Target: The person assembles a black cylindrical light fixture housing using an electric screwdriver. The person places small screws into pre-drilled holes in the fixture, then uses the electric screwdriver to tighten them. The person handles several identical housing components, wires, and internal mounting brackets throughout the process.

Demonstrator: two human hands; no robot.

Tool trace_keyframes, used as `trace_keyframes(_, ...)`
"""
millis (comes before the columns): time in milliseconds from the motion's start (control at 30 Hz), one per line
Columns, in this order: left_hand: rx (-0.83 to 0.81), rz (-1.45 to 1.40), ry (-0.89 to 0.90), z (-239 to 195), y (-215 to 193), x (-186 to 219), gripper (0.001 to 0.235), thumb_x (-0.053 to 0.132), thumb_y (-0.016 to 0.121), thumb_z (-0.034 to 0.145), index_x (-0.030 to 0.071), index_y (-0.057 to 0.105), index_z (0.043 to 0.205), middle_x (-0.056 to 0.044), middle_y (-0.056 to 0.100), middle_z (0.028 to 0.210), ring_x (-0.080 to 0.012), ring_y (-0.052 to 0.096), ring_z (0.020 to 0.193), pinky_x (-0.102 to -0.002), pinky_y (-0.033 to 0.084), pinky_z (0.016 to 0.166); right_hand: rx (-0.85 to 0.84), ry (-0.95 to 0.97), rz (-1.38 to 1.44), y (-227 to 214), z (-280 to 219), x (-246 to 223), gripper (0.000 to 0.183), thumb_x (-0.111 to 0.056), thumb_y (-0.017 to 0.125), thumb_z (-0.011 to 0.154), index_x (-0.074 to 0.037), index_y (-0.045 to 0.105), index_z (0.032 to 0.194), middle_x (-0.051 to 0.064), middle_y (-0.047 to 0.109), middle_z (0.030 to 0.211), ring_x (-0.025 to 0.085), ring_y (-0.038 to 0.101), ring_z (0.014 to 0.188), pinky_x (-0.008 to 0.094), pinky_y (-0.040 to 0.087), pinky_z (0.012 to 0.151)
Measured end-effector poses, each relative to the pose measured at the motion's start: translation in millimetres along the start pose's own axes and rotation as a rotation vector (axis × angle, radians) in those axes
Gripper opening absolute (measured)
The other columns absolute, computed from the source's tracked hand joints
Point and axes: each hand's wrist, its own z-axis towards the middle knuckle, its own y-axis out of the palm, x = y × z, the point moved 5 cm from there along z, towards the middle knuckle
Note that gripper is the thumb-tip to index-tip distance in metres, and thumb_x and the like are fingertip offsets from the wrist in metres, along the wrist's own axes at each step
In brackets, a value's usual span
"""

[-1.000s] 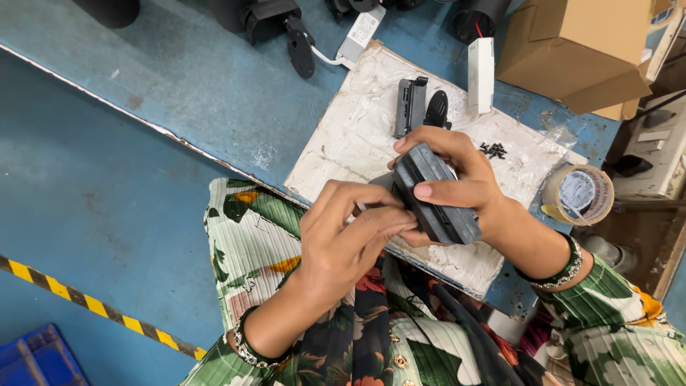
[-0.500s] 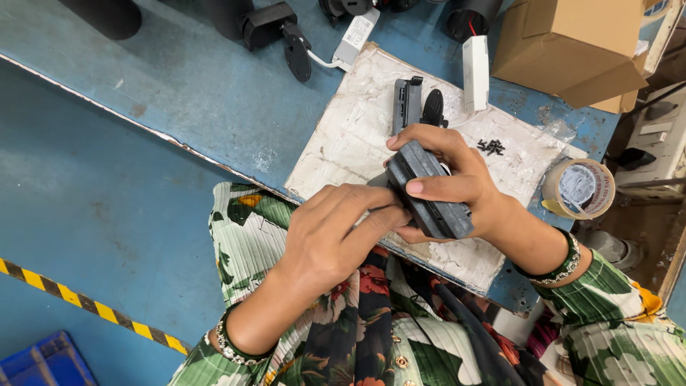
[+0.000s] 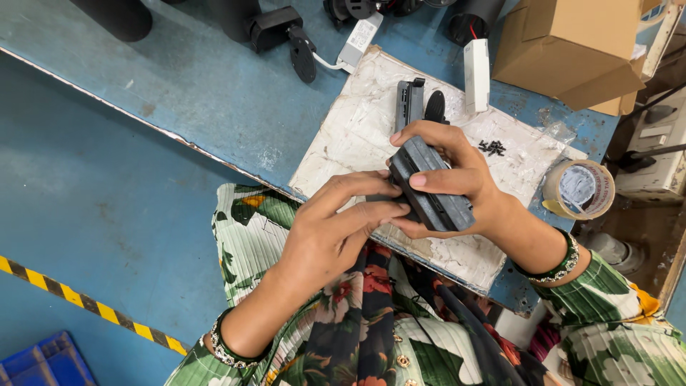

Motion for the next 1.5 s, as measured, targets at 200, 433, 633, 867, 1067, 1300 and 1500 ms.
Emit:
trace_keyframes(200,0.064,-0.093,-0.021,8,-11,5,0.044,0.021,0.085,0.09,0.013,0.067,0.129,-0.01,0.062,0.135,-0.0298,0.066,0.13,-0.038,0.057,0.107,0.009,-0.003,-0.037,0,0,-1,0.076,-0.02,0.095,0.076,-0.02,0.046,0.134,0.025,0.045,0.139,0.04,0.061,0.125,0.045,0.058,0.099)
trace_keyframes(433,0.118,0.115,0.066,26,8,31,0.077,0.049,0.094,0.076,0.015,0.057,0.135,-0.014,0.047,0.149,-0.0383,0.048,0.143,-0.048,0.047,0.119,0.082,-0.004,0.007,4,-12,5,0.076,-0.014,0.095,0.08,-0.02,0.042,0.135,0.024,0.04,0.147,0.043,0.053,0.137,0.051,0.05,0.111)
trace_keyframes(633,0.253,-0.033,0.003,28,35,8,0.081,0.04,0.096,0.073,0.017,0.054,0.139,-0.011,0.052,0.149,-0.0296,0.061,0.134,-0.04,0.056,0.112,0.103,0.071,-0.025,2,-19,5,0.072,-0.013,0.094,0.077,-0.023,0.051,0.134,0.02,0.031,0.153,0.041,0.04,0.149,0.052,0.05,0.114)
trace_keyframes(867,0.28,-0.027,-0.021,26,46,2,0.078,0.033,0.096,0.071,0.023,0.055,0.136,-0.003,0.054,0.143,-0.0246,0.067,0.127,-0.034,0.065,0.097,0.007,0.205,-0.158,-20,-10,-28,0.074,-0.019,0.091,0.075,-0.021,0.047,0.135,0.024,0.022,0.158,0.045,0.044,0.146,0.053,0.053,0.111)
trace_keyframes(1067,0.259,-0.142,0.035,26,54,-13,0.084,0.03,0.098,0.067,0.027,0.05,0.136,-0.004,0.048,0.147,-0.0264,0.067,0.123,-0.033,0.064,0.097,0.171,0.203,-0.025,-90,-19,-91,0.064,-0.018,0.088,0.076,-0.02,0.05,0.128,0.019,0.029,0.148,0.039,0.048,0.135,0.05,0.054,0.104)
trace_keyframes(1300,0.289,-0.153,0.092,23,59,-20,0.083,0.033,0.1,0.071,0.029,0.05,0.136,-0.004,0.048,0.145,-0.0239,0.067,0.12,-0.032,0.064,0.098,0.384,0.099,0.282,-121,-24,-88,0.053,-0.017,0.085,0.077,-0.019,0.053,0.119,0.014,0.037,0.136,0.033,0.051,0.123,0.045,0.054,0.096)
trace_keyframes(1500,0.309,-0.099,0.136,22,49,-9,0.095,0.06,0.093,0.063,0.027,0.049,0.14,-0.006,0.047,0.146,-0.0265,0.065,0.122,-0.036,0.063,0.096,0.414,0.061,0.355,-126,-22,-91,0.043,-0.016,0.083,0.077,-0.018,0.057,0.112,0.009,0.043,0.127,0.027,0.055,0.112,0.041,0.055,0.089)
